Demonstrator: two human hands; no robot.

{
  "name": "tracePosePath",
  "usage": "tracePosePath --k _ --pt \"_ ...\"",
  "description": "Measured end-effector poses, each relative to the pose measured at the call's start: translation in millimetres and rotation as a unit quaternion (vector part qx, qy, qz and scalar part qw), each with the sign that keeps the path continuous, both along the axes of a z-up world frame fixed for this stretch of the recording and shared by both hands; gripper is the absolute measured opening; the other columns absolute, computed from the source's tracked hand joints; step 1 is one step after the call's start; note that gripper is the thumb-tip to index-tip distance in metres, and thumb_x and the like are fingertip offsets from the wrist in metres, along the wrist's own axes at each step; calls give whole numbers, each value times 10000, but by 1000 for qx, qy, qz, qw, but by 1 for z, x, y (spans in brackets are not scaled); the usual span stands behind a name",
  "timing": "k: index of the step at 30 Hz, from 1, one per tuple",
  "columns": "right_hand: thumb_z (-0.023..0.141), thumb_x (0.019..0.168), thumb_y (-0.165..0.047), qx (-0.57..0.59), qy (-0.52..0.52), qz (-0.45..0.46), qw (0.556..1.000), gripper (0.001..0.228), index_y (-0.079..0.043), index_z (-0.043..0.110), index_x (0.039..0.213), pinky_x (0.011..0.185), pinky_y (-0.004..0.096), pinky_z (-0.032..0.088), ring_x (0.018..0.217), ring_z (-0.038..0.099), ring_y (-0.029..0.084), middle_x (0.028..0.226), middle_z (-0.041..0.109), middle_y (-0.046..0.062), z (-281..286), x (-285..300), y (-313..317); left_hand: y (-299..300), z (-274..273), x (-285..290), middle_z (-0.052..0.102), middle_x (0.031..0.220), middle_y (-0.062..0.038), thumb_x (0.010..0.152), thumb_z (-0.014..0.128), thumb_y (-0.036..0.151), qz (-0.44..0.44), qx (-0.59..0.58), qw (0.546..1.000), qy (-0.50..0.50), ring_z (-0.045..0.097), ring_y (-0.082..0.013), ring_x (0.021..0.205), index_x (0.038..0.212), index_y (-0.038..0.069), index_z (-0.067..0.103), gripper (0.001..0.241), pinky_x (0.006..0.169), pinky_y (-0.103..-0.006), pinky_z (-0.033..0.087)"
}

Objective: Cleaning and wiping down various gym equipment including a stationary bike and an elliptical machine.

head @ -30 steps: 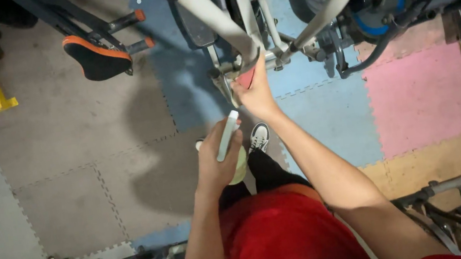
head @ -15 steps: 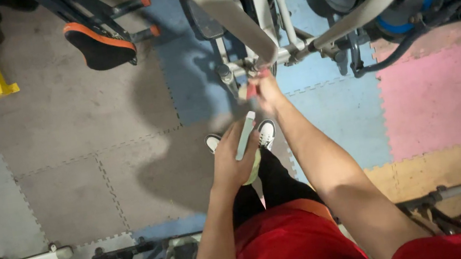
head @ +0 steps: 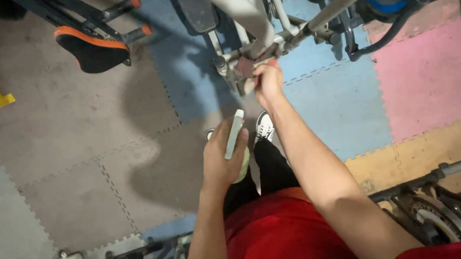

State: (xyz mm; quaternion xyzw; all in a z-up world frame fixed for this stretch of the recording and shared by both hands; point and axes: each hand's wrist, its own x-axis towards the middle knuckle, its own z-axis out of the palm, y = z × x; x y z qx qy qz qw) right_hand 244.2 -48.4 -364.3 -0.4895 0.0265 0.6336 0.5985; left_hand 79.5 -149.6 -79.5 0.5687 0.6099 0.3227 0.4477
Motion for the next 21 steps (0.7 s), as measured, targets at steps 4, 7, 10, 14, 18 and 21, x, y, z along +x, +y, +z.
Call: tracePosePath --k 4,7,10,14,18,21 --pt "497 733 94 -53 -68 179 980 150 40 628 783 575 374 549 634 648 285 726 660 155 7 -3 3 6 9 -7 708 1106 -201 1007 648 205 -1 16 1000 -7 691 -405 1000 1245 23 646 300 845 -442 544" --pt "522 804 85 -80 -138 246 956 150 24 649 853 571 345 482 659 587 220 792 654 117 -39 23 -16 10 19 -8 722 1074 -196 972 645 180 -6 8 1000 -8 695 -417 986 1201 33 666 272 820 -440 557" --pt "510 854 62 -71 -163 287 941 168 -5 663 876 602 312 483 676 577 189 801 642 93 -11 50 -42 16 27 -10 711 979 -196 973 630 188 -27 -23 998 -48 703 -421 892 1140 47 661 221 759 -441 564" --pt "472 917 9 -99 -170 255 947 168 -23 635 891 601 299 478 672 559 174 789 624 76 10 83 -92 20 -2 -2 719 917 -212 969 628 249 -56 -102 993 -4 683 -460 871 1062 60 661 213 734 -488 556" --pt "474 854 72 -154 -159 229 948 169 3 627 879 586 310 465 665 573 196 776 631 85 39 113 -122 24 -34 20 727 902 -219 944 603 320 -115 -132 981 89 679 -474 878 1053 101 666 253 774 -543 529" --pt "466 845 73 -169 -157 209 950 175 -2 622 869 580 314 463 664 570 199 768 624 87 41 140 -133 26 -43 42 732 908 -218 934 598 325 -129 -134 976 110 681 -476 875 1043 102 674 259 778 -551 527"
